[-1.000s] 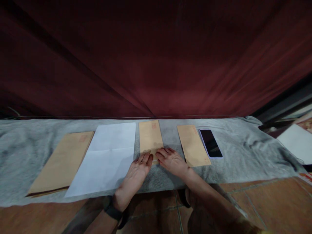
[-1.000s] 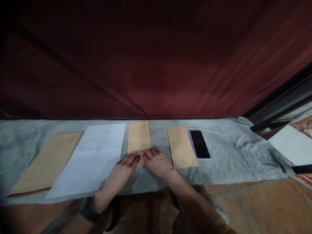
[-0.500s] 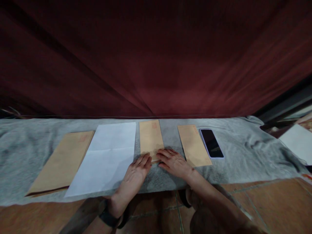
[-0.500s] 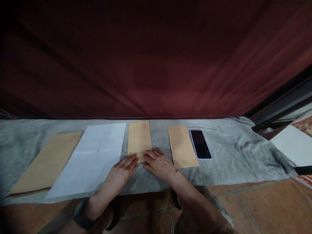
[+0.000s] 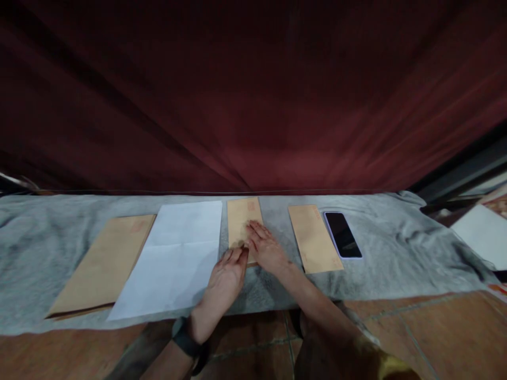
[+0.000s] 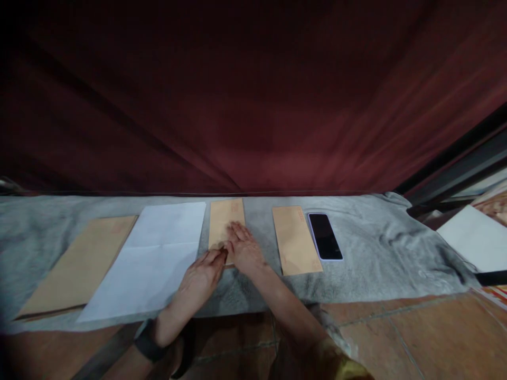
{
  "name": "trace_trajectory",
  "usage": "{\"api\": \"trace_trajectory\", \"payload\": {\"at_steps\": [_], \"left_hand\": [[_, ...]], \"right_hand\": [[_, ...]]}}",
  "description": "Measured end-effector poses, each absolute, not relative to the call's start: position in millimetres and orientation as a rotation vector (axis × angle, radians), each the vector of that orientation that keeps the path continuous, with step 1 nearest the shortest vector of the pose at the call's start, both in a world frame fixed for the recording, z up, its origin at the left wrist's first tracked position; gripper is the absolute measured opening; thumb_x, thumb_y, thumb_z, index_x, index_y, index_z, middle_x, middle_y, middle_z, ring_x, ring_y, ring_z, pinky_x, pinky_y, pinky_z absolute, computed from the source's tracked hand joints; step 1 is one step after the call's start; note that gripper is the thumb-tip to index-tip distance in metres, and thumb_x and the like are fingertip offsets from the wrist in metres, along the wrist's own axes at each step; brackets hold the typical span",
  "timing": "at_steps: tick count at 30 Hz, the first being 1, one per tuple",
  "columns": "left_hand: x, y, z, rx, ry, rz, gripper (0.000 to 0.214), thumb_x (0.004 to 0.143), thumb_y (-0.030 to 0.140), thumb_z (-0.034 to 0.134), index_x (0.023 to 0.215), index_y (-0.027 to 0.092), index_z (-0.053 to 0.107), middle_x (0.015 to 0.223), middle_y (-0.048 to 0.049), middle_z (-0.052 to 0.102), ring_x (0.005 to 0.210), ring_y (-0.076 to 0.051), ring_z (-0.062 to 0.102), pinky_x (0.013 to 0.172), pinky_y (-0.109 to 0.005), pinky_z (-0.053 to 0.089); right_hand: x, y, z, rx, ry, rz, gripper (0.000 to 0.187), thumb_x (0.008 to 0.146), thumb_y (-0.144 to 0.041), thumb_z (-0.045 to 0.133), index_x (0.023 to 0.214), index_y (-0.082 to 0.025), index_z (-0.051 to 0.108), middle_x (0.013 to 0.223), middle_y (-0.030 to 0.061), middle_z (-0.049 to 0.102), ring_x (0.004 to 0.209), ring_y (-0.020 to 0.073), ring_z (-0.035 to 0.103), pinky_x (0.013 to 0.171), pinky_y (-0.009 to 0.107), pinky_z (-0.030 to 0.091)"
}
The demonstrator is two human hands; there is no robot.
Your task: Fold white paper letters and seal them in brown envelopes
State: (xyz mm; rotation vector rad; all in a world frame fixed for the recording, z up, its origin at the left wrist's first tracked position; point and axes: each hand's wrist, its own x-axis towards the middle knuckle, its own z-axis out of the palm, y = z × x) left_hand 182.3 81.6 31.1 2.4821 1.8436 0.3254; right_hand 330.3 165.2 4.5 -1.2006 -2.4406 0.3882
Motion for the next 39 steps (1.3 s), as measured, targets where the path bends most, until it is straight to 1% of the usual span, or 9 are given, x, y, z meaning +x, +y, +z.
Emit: {"api": "trace_trajectory", "payload": {"at_steps": [3,5,8,13,17,21,26,32,39], "left_hand": [[177,91,32,2.318,1.882,0.459,0.032,0.100,0.018,0.036,0.114,0.016,0.066,0.107,-0.0105,0.071,0.100,-0.022,0.068,0.090,-0.037,0.057],[176,99,28,2.279,1.899,0.586,0.035,0.101,0.020,0.035,0.123,0.014,0.062,0.121,-0.0134,0.068,0.113,-0.024,0.065,0.098,-0.041,0.055],[179,107,15,2.293,1.855,0.709,0.046,0.103,0.027,0.034,0.144,0.012,0.048,0.149,-0.0163,0.053,0.140,-0.025,0.048,0.115,-0.045,0.043],[190,111,-7,2.273,1.856,0.646,0.058,0.104,0.043,0.032,0.153,0.013,0.038,0.158,-0.0156,0.042,0.149,-0.025,0.035,0.121,-0.047,0.036],[204,132,-6,2.294,1.904,0.578,0.059,0.105,0.043,0.026,0.155,0.011,0.036,0.161,-0.0148,0.038,0.152,-0.023,0.029,0.124,-0.045,0.030],[219,182,4,2.338,1.819,0.474,0.058,0.106,0.041,0.021,0.154,0.013,0.037,0.160,-0.0135,0.039,0.153,-0.022,0.027,0.124,-0.046,0.028],[214,233,2,2.276,1.890,0.245,0.061,0.105,0.045,0.023,0.153,0.012,0.040,0.162,-0.0139,0.036,0.154,-0.025,0.024,0.125,-0.048,0.024],[206,237,-4,2.238,2.033,0.278,0.066,0.104,0.048,0.017,0.156,0.009,0.033,0.165,-0.0143,0.029,0.155,-0.025,0.018,0.126,-0.045,0.018],[196,217,-5,2.244,2.111,0.348,0.067,0.104,0.044,0.013,0.154,0.004,0.035,0.161,-0.0184,0.035,0.153,-0.025,0.025,0.125,-0.045,0.022]], "right_hand": [[329,166,-8,-1.210,-2.496,0.280,0.051,0.105,-0.038,0.041,0.151,-0.016,0.045,0.162,0.0112,0.035,0.151,0.0229,0.031,0.124,0.045,0.030],[332,163,-13,-1.201,-2.525,0.233,0.054,0.105,-0.041,0.042,0.153,-0.017,0.042,0.164,0.0111,0.030,0.152,0.0236,0.030,0.125,0.046,0.028],[335,160,-14,-1.190,-2.574,0.196,0.056,0.104,-0.037,0.041,0.156,-0.015,0.037,0.165,0.0119,0.027,0.152,0.0242,0.028,0.126,0.044,0.026],[333,158,-11,-1.225,-2.639,0.180,0.062,0.102,-0.034,0.043,0.157,-0.009,0.032,0.165,0.0133,0.025,0.153,0.0254,0.026,0.127,0.042,0.023],[329,159,-13,-1.232,-2.648,0.169,0.067,0.100,-0.038,0.046,0.159,-0.011,0.028,0.165,0.0130,0.027,0.153,0.0262,0.025,0.126,0.043,0.024],[330,160,-14,-1.164,-2.587,0.202,0.063,0.098,-0.038,0.051,0.155,-0.014,0.038,0.161,0.0122,0.036,0.152,0.0285,0.028,0.125,0.047,0.027],[330,161,-13,-1.170,-2.465,0.265,0.047,0.100,-0.040,0.053,0.141,-0.019,0.057,0.150,0.0115,0.054,0.144,0.0259,0.043,0.123,0.047,0.029],[327,160,-14,-1.225,-2.461,0.266,0.051,0.100,-0.047,0.053,0.143,-0.021,0.056,0.150,0.0102,0.054,0.145,0.0259,0.042,0.123,0.046,0.030],[327,159,-13,-1.263,-2.474,0.299,0.051,0.103,-0.041,0.047,0.148,-0.017,0.050,0.155,0.0126,0.047,0.148,0.0273,0.036,0.124,0.049,0.026]]}}
